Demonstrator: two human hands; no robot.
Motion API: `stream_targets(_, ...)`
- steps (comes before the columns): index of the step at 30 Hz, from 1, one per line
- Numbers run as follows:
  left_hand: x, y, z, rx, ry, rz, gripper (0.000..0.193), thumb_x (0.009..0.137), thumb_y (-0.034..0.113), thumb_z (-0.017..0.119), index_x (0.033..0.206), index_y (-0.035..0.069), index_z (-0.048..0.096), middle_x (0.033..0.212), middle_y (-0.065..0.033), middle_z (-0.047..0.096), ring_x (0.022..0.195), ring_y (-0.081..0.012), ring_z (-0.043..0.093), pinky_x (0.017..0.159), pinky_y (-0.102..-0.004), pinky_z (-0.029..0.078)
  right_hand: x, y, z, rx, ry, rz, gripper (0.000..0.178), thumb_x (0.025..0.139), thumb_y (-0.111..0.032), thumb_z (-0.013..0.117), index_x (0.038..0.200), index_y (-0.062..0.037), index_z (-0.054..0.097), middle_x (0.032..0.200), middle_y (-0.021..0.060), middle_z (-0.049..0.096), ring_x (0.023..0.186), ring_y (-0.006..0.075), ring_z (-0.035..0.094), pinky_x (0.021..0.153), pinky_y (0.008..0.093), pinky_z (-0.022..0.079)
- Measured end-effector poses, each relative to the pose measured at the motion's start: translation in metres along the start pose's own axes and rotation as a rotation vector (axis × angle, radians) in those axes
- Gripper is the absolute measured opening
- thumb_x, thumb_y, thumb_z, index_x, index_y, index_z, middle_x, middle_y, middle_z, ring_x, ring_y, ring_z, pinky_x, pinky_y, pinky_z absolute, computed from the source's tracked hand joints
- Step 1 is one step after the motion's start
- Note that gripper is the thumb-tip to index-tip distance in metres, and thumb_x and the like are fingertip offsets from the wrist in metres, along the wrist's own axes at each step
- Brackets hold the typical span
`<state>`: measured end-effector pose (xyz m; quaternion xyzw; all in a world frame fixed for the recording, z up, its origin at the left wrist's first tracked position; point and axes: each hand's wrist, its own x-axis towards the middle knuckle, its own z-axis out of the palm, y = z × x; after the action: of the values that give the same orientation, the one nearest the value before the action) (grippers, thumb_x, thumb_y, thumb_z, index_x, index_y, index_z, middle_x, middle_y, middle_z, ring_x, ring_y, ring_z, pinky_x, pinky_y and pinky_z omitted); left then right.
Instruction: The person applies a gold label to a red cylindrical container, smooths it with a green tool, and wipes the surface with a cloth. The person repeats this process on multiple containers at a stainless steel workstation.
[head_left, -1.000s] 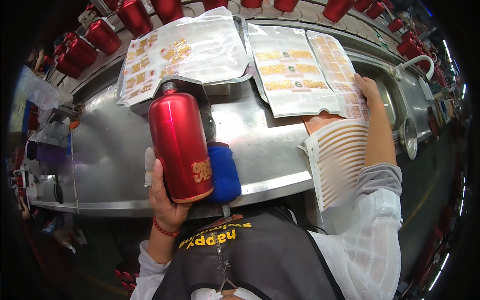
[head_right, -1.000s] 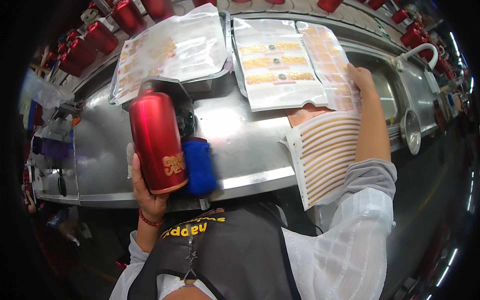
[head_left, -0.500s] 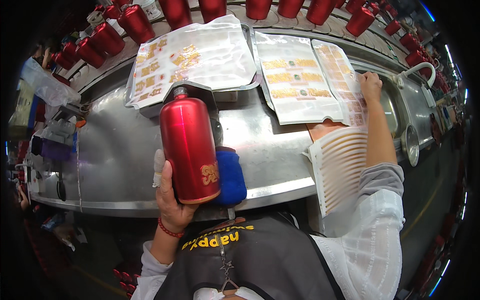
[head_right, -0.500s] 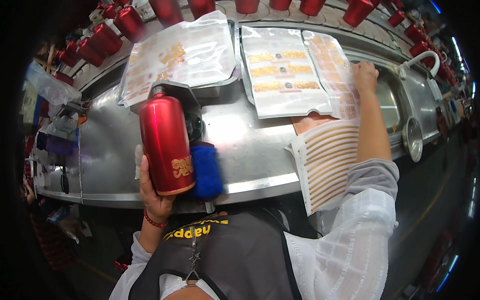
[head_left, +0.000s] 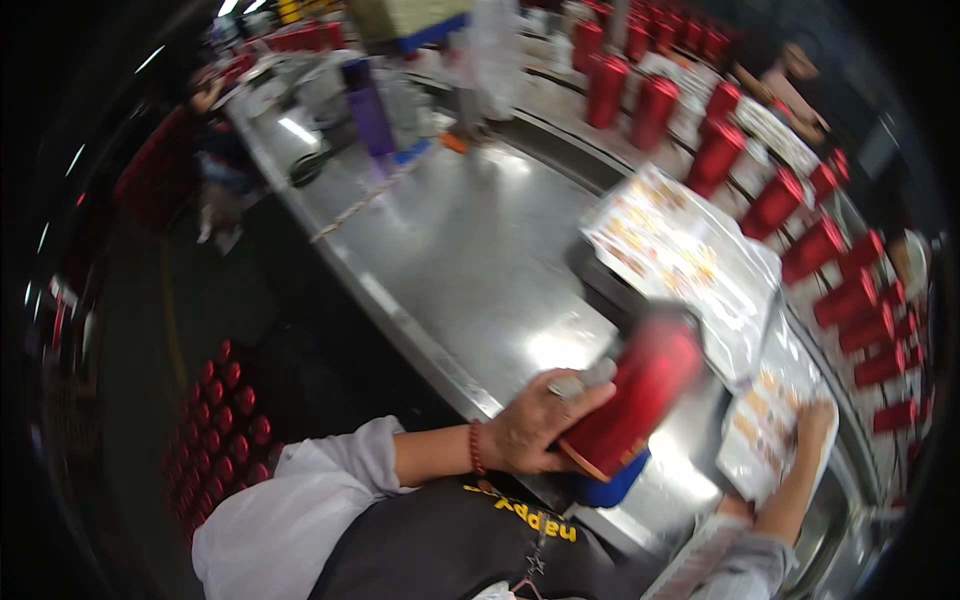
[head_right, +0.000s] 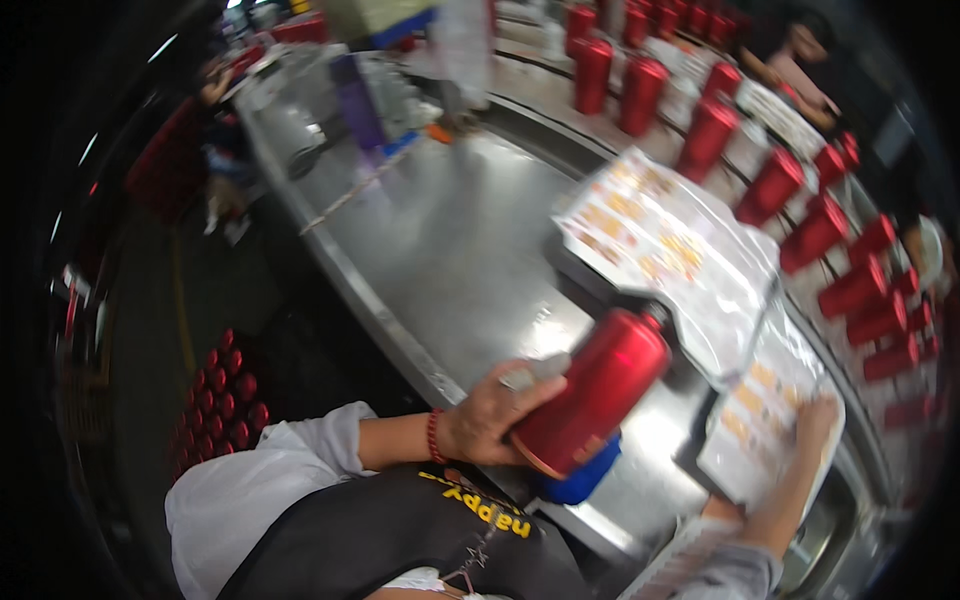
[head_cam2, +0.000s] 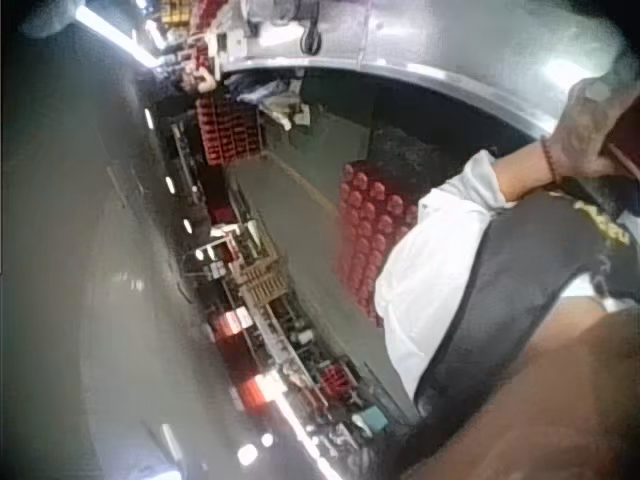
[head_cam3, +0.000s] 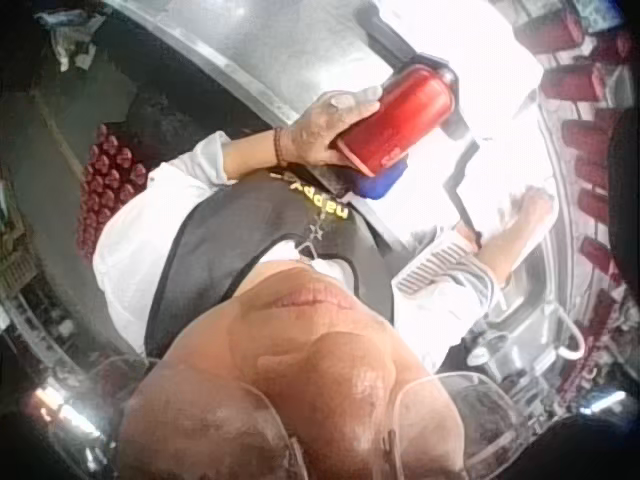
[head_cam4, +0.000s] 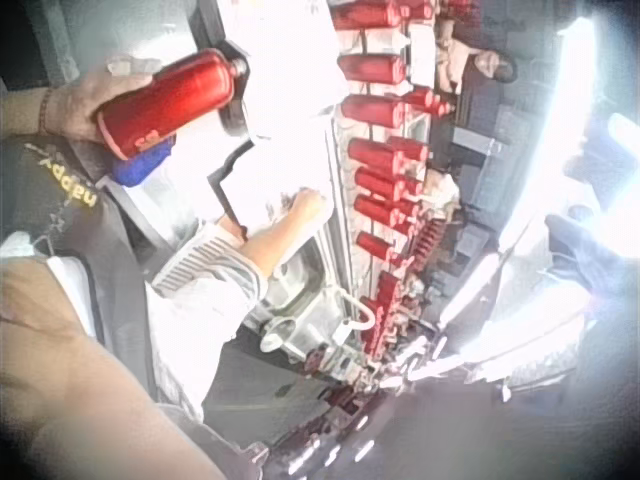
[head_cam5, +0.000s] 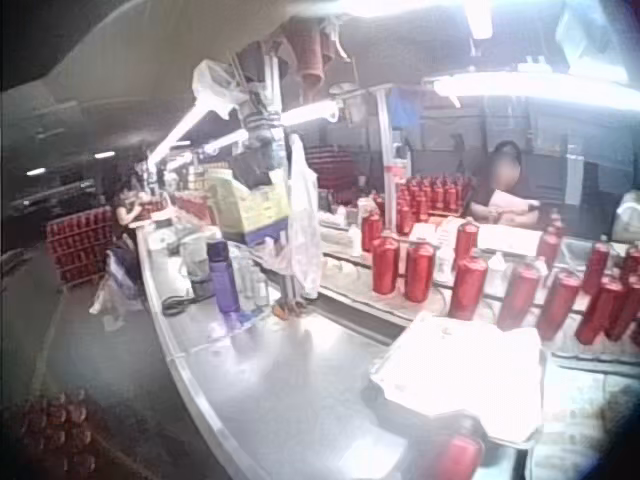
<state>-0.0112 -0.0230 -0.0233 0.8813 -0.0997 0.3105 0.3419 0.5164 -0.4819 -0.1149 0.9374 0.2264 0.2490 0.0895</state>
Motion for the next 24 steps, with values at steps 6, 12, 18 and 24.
stream_targets(6, -0.006, 0.007, 0.004, -0.067, 0.114, -0.011, 0.101, 0.083, 0.045, 0.078, 0.157, 0.005, 0.023, 0.137, -0.0131, 0.054, 0.114, -0.0356, 0.055, 0.108, -0.0504, 0.033, 0.029, -0.086, -0.116, 0.307, -0.021, -0.168, 0.010, 0.087, -0.002, 0.059, 0.094, 0.0016, 0.053, 0.111, 0.0188, 0.052, 0.105, 0.0409, 0.051, 0.091, 0.0488, 0.042)
stream_targets(12, 0.006, 0.018, -0.019, -0.163, 0.066, 0.011, 0.090, 0.091, 0.050, 0.067, 0.157, 0.005, 0.024, 0.131, -0.0231, 0.050, 0.123, -0.0385, 0.047, 0.112, -0.0517, 0.027, 0.005, -0.206, -0.311, 0.614, 0.037, -0.584, 0.010, 0.082, 0.001, 0.057, 0.086, 0.0013, 0.048, 0.107, 0.0216, 0.050, 0.101, 0.0425, 0.051, 0.089, 0.0486, 0.041)
stream_targets(18, 0.071, 0.041, -0.027, 0.012, 0.065, 0.088, 0.075, 0.091, 0.040, 0.066, 0.151, 0.007, 0.036, 0.112, -0.0256, 0.050, 0.141, -0.0460, 0.028, 0.115, -0.0522, 0.020, -0.048, -0.315, -0.431, 0.844, -0.077, -0.776, 0.021, 0.072, 0.011, 0.061, 0.085, -0.0002, 0.050, 0.110, 0.0217, 0.052, 0.104, 0.0416, 0.053, 0.091, 0.0462, 0.044)
stream_targets(24, 0.073, 0.057, -0.027, -0.005, 0.178, 0.081, 0.021, 0.095, 0.024, 0.063, 0.097, 0.003, 0.066, 0.111, -0.0256, 0.053, 0.141, -0.0455, 0.032, 0.114, -0.0518, 0.023, -0.074, -0.327, -0.454, 0.940, -0.002, -0.750, 0.019, 0.075, 0.012, 0.062, 0.085, -0.0009, 0.052, 0.110, 0.0213, 0.054, 0.103, 0.0407, 0.055, 0.087, 0.0445, 0.046)
